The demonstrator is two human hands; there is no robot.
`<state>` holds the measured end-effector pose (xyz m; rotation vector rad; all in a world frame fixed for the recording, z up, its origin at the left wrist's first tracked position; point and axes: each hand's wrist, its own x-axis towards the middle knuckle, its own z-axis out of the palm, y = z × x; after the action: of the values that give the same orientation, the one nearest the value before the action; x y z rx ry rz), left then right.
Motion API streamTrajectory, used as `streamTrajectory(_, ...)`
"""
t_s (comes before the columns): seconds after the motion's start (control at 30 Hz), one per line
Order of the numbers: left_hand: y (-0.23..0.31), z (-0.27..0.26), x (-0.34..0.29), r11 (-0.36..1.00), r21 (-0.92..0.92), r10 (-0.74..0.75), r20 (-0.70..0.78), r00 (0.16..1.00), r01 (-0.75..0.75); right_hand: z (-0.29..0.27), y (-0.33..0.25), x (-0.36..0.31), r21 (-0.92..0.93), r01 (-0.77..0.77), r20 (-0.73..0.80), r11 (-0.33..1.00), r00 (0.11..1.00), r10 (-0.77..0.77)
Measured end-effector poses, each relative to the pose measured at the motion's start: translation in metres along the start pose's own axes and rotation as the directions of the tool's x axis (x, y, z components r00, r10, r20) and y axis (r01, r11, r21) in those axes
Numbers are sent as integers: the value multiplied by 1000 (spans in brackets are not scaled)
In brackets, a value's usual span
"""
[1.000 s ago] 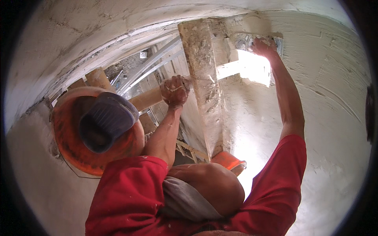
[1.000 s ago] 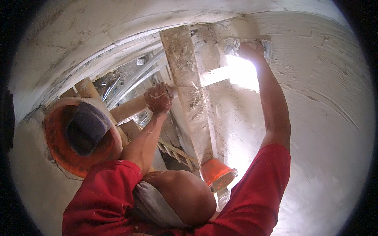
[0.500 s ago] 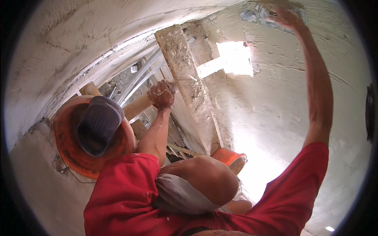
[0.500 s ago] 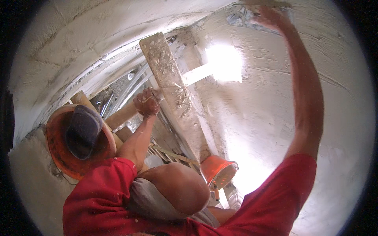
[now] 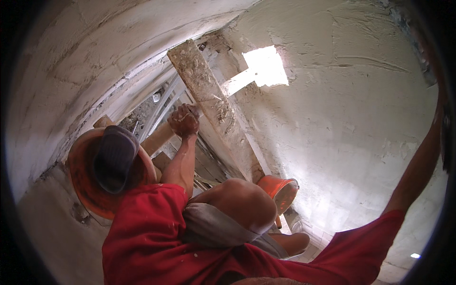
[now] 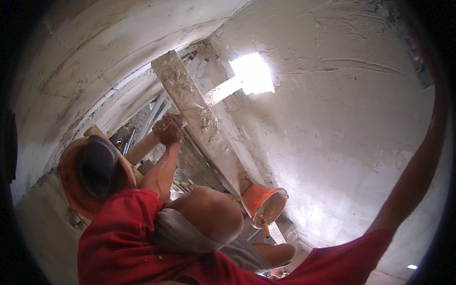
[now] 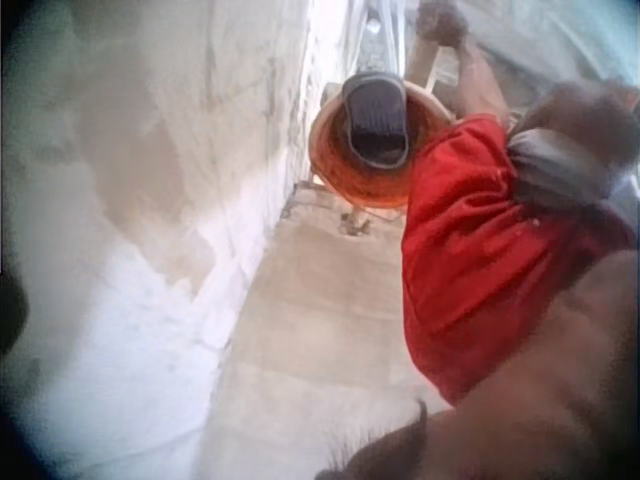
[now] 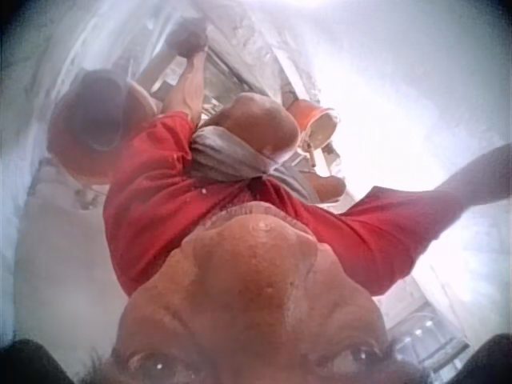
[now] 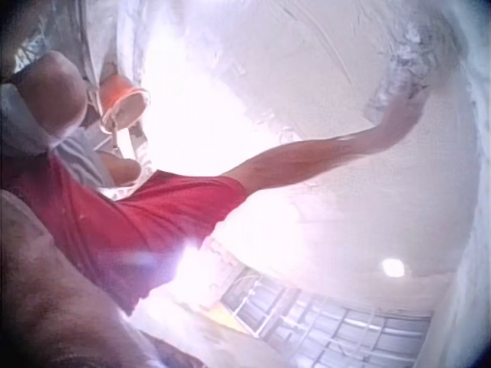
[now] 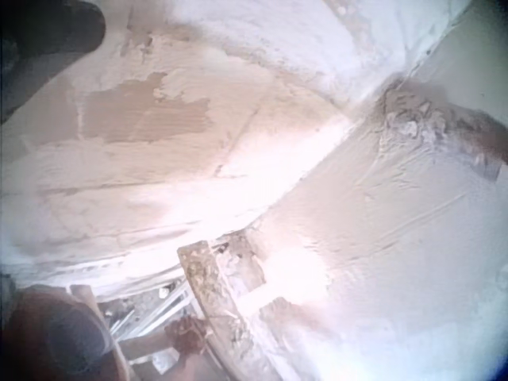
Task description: The person scoops plaster from a bucket with a trowel and applies it to the ceiling, smoothing the surface with a trowel. The person repeatedly scoops plaster and applies it to the ceiling.
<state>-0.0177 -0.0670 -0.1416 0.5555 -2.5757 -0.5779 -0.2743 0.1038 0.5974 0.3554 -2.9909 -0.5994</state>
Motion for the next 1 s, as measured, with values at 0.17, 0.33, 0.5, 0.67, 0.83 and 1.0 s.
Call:
streamTrajectory(0.17, 7, -55, 31, 996, 72, -53, 107, 993, 45, 134, -48, -26, 413, -178, 230, 893, 969, 86)
streamTrajectory(0.33, -5, -16, 13, 993, 117, 20, 89, 996, -30, 328, -149, -48, 518, 116, 237, 847, 932, -273)
streamTrajectory(0.5, -18, -12, 0, 986, 147, 51, 218, 975, -85, 529, -185, 4, 284, 333, 75, 899, 927, -367)
streamTrajectory(0.67, -15, -17, 10, 972, 120, 209, -54, 977, -201, 635, -162, 58, -704, 475, 79, 527, 790, -608)
streamTrajectory(0.83, -2, -25, 10, 991, 133, 21, 34, 999, -26, 552, -156, 64, -524, 252, -232, 813, 877, -421)
streamTrajectory(1.0, 19, -50, 30, 979, 187, -132, 309, 942, 76, 432, -88, 74, 45, 256, -413, 966, 885, -215)
